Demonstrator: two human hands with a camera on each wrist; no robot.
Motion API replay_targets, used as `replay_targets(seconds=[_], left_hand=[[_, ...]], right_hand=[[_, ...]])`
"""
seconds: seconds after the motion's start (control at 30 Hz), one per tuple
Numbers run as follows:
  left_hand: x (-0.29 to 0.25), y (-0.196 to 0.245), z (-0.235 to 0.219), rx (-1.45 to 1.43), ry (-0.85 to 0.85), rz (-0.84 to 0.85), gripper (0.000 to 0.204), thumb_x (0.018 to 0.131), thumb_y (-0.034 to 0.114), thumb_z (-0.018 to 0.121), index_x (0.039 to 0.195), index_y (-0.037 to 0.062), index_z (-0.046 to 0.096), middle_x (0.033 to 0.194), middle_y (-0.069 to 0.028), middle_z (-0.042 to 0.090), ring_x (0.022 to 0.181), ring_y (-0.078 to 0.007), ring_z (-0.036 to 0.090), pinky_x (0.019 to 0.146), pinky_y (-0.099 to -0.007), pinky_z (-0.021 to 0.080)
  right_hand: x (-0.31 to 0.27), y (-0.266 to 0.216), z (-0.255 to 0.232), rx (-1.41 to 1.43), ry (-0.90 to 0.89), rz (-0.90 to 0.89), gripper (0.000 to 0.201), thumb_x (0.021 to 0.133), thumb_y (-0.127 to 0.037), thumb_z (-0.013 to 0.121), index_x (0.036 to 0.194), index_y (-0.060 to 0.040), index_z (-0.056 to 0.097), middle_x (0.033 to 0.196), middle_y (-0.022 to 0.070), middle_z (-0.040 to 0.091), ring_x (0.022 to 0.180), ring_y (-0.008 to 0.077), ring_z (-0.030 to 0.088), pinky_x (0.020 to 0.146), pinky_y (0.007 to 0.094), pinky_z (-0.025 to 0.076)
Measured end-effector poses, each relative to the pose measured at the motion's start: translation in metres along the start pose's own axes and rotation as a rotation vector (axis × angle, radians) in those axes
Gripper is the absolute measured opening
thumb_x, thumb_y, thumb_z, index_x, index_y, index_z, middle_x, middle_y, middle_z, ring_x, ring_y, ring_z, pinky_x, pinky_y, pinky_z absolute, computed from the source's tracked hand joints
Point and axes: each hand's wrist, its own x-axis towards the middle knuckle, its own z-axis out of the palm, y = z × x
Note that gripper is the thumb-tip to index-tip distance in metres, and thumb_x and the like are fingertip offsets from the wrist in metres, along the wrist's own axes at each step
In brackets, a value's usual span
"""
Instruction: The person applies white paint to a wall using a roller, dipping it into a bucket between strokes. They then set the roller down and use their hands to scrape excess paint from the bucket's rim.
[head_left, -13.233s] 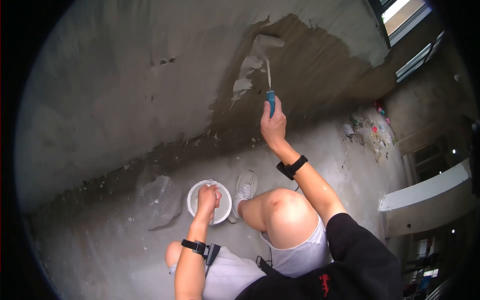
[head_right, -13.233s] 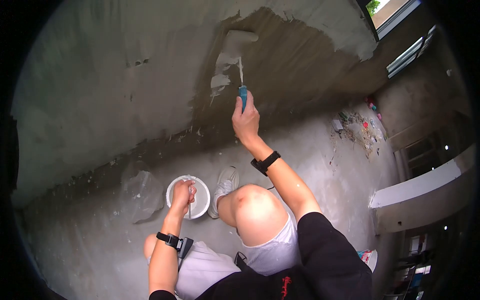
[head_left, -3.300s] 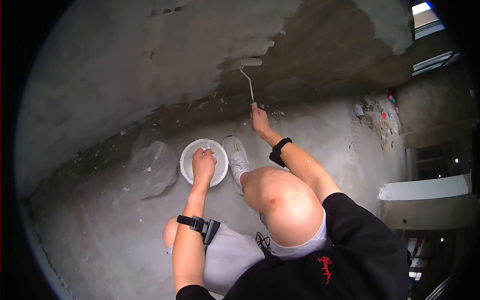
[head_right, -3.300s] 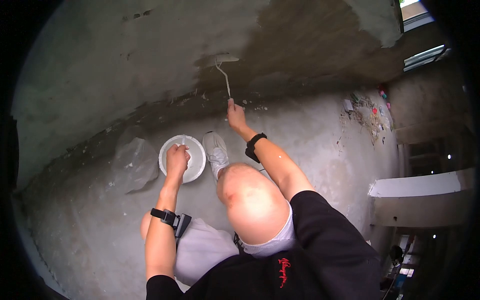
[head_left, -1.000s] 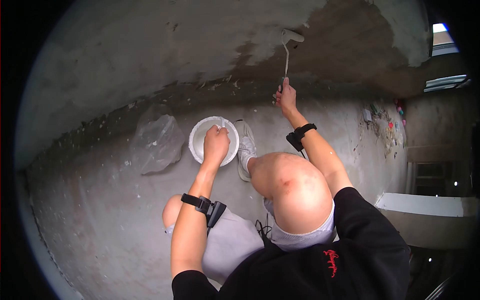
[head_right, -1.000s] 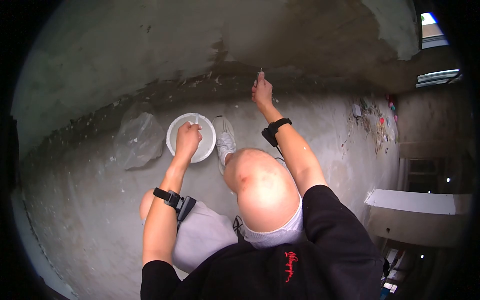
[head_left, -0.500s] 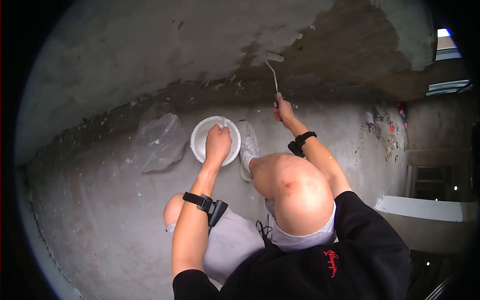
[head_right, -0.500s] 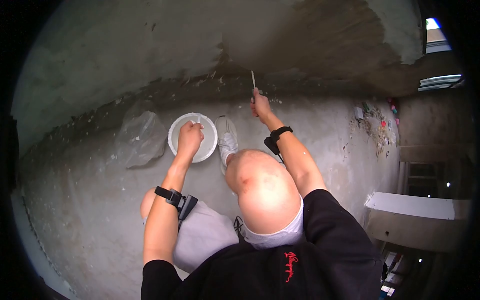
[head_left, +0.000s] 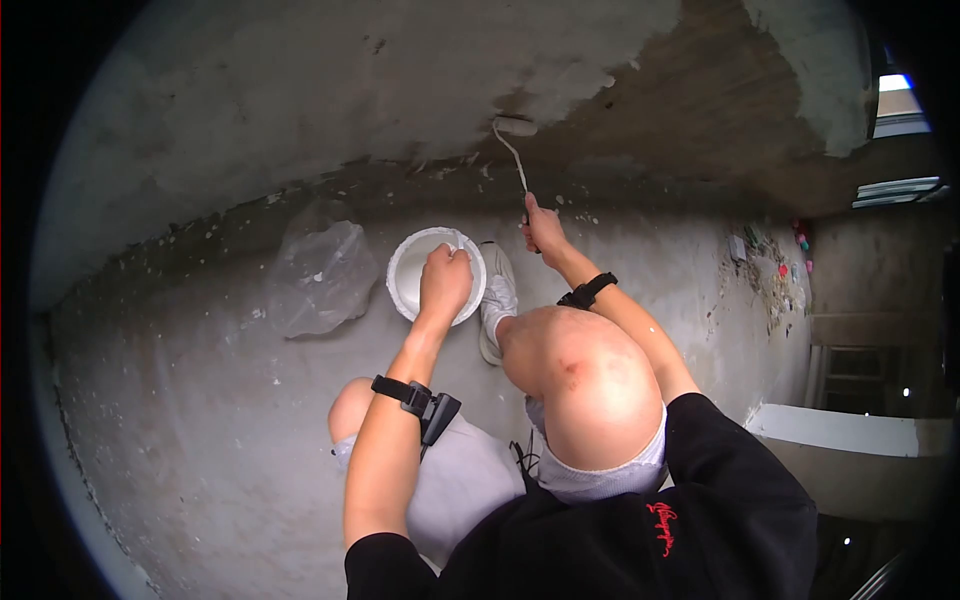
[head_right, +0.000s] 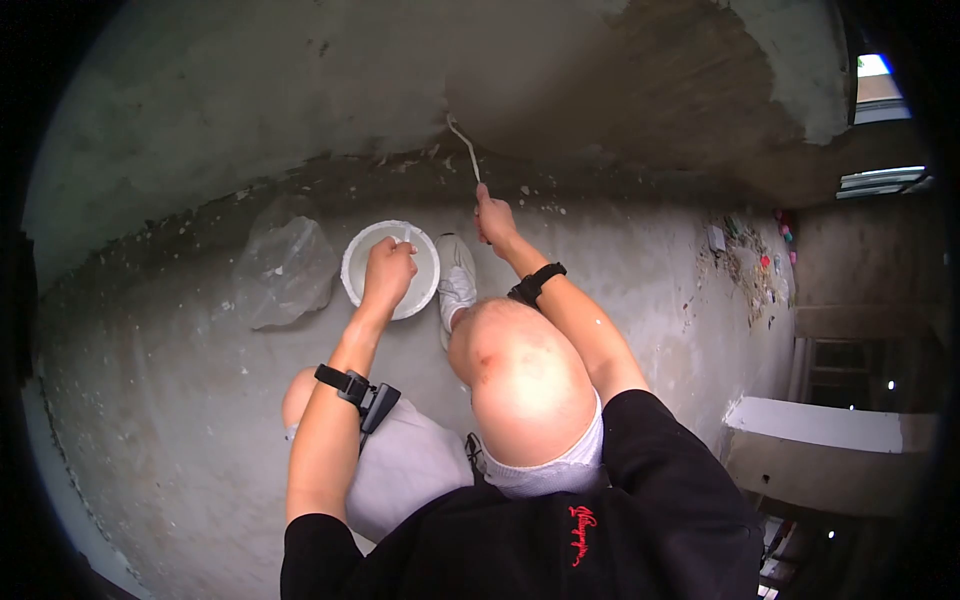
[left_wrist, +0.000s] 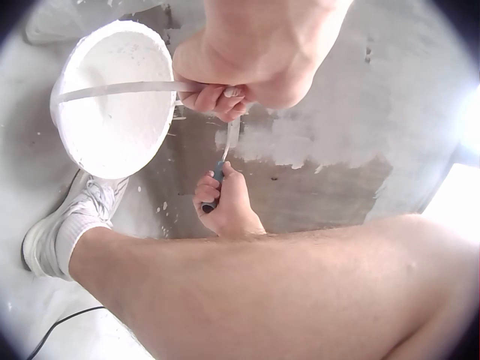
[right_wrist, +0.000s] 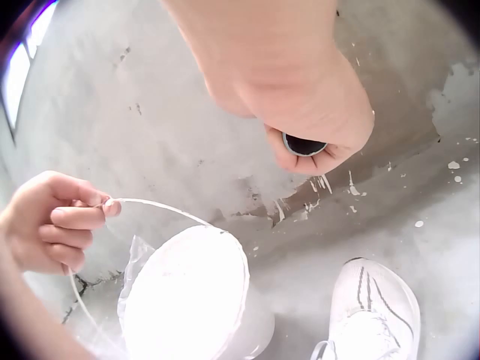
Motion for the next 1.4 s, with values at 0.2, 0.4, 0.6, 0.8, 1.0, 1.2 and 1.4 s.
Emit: replay_targets(seconds=[0.2,0.4,0.6,0.8,1.0,1.2,1.4], left_hand=[[-0.004,0.014,-0.006,0.007,-0.022,-0.047,0.032,0.088,0.021,0.048,0.087,-0.0078,0.060,0.089,-0.0332,0.065,0.091,-0.0488,0.063,0.081,-0.0500,0.047],[-0.006,0.018,-0.005,0.094,-0.029,-0.046,0.033,0.089,0.020,0.044,0.089,-0.0081,0.061,0.094,-0.0355,0.063,0.095,-0.0517,0.060,0.085,-0.0528,0.046],[0.001,-0.012,0.002,0.139,0.060,0.042,0.028,0.087,0.020,0.053,0.083,-0.0053,0.062,0.064,-0.0162,0.064,0.060,-0.0268,0.063,0.062,-0.0401,0.047],[-0.007,0.007,-0.007,0.144,-0.016,-0.069,0.035,0.089,0.020,0.046,0.096,-0.0097,0.063,0.097,-0.0362,0.063,0.097,-0.0514,0.061,0.087,-0.0527,0.047],[-0.013,0.013,-0.007,0.172,0.003,-0.023,0.035,0.089,0.020,0.045,0.096,-0.0099,0.062,0.098,-0.0372,0.063,0.098,-0.0521,0.060,0.088,-0.0540,0.046],[-0.007,0.005,-0.002,0.139,0.058,0.022,0.033,0.088,0.022,0.052,0.090,-0.0091,0.063,0.090,-0.0320,0.065,0.091,-0.0476,0.063,0.080,-0.0488,0.048],[-0.010,0.008,-0.001,0.132,0.035,0.014,0.032,0.088,0.022,0.052,0.090,-0.0085,0.062,0.090,-0.0315,0.065,0.091,-0.0472,0.063,0.080,-0.0487,0.047]], right_hand=[[-0.012,-0.005,0.016,-0.030,0.118,-0.115,0.056,0.097,-0.062,0.045,0.078,-0.0097,0.047,0.062,-0.0021,0.043,0.047,0.0104,0.038,0.042,0.0274,0.032],[-0.031,-0.040,0.016,0.086,0.124,-0.220,0.053,0.099,-0.061,0.042,0.079,-0.0117,0.046,0.059,-0.0043,0.039,0.045,0.0074,0.034,0.040,0.0245,0.029],[-0.033,-0.035,0.025,0.148,0.031,-0.183,0.054,0.098,-0.062,0.043,0.080,-0.0118,0.044,0.058,-0.0034,0.039,0.045,0.0086,0.034,0.040,0.0259,0.030],[0.003,0.012,0.034,0.045,-0.042,-0.013,0.054,0.097,-0.063,0.045,0.081,-0.0109,0.045,0.058,-0.0035,0.037,0.045,0.0092,0.032,0.041,0.0262,0.029],[-0.009,0.004,0.039,-0.021,0.049,-0.046,0.053,0.099,-0.059,0.044,0.079,-0.0109,0.045,0.057,-0.0042,0.038,0.044,0.0091,0.032,0.040,0.0266,0.028],[-0.034,-0.045,0.017,0.033,0.108,-0.269,0.051,0.100,-0.056,0.044,0.076,-0.0113,0.045,0.057,-0.0032,0.041,0.043,0.0075,0.036,0.039,0.0256,0.030],[-0.040,-0.058,0.014,0.035,0.071,-0.309,0.052,0.099,-0.059,0.044,0.077,-0.0121,0.043,0.057,-0.0039,0.037,0.044,0.0075,0.031,0.039,0.0255,0.028]])
